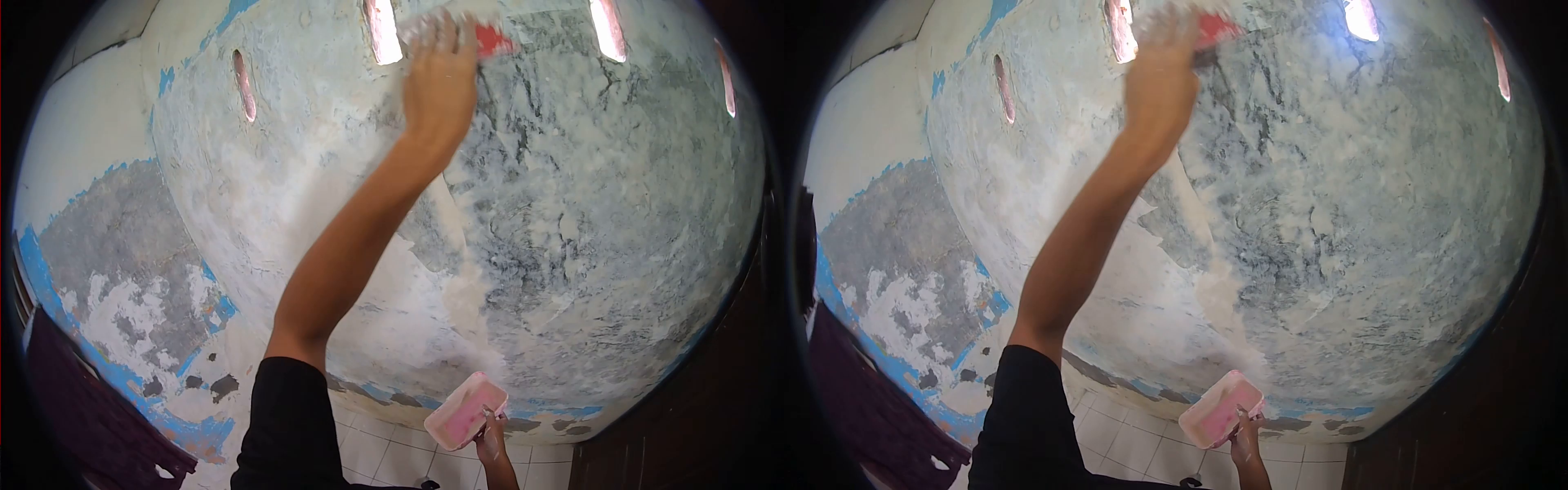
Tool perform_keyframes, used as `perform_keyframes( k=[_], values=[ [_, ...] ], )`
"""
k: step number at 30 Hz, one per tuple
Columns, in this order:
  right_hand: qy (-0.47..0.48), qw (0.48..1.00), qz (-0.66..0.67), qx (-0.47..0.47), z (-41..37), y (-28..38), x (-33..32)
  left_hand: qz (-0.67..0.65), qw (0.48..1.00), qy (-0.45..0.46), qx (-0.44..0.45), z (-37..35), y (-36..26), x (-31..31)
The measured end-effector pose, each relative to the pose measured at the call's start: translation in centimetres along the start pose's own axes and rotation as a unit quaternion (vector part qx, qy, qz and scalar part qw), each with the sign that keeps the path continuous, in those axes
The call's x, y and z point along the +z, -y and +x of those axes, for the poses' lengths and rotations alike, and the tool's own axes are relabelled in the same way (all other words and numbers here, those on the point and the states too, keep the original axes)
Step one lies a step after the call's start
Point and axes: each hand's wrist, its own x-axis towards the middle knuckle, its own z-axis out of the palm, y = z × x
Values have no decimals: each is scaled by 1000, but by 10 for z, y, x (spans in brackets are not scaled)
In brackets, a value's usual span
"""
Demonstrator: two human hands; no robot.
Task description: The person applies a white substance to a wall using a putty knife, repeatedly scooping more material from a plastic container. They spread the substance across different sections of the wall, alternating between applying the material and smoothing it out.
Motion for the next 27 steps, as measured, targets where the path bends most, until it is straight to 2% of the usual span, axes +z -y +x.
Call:
perform_keyframes(
  k=[3, 6, 9, 11, 12, 13, 15, 16, 19, 22, 25, 27],
  values=[
    [5, 1000, -8, 27, -9, 5, 2, -23, 993, 110, -19, -31, -35, 18],
    [-14, 1000, -12, 19, -4, -9, -2, -138, 973, 181, 27, -53, -62, -22],
    [1, 1000, -19, 3, 6, -10, -17, -264, 894, 360, -33, -37, -65, -70],
    [20, 1000, -17, -12, 14, -18, -30, -279, 934, 215, -56, -24, -44, -56],
    [-20, 1000, 1, -15, 5, -8, -21, -286, 945, 141, -69, -19, -35, -50],
    [-30, 999, 1, -20, 3, -4, -19, -281, 927, 154, -193, 4, -33, -68],
    [-49, 998, -1, -31, -1, 4, -21, -147, 975, 53, -155, 23, -2, -51],
    [28, 999, 17, -12, -7, 17, -21, -72, 986, 1, -147, 29, 16, -35],
    [24, 1000, 6, -3, -8, 20, -30, -6, 970, 95, -222, 34, 32, -10],
    [-39, 999, 24, 1, -16, 29, -26, -16, 987, 83, -140, 18, -5, 2],
    [-17, 1000, -14, -6, -8, 25, -43, 14, 997, 69, -31, -13, -55, 17],
    [-11, 1000, -3, -19, -5, 26, -44, -19, 992, 116, 36, -35, -95, 3]
  ],
)
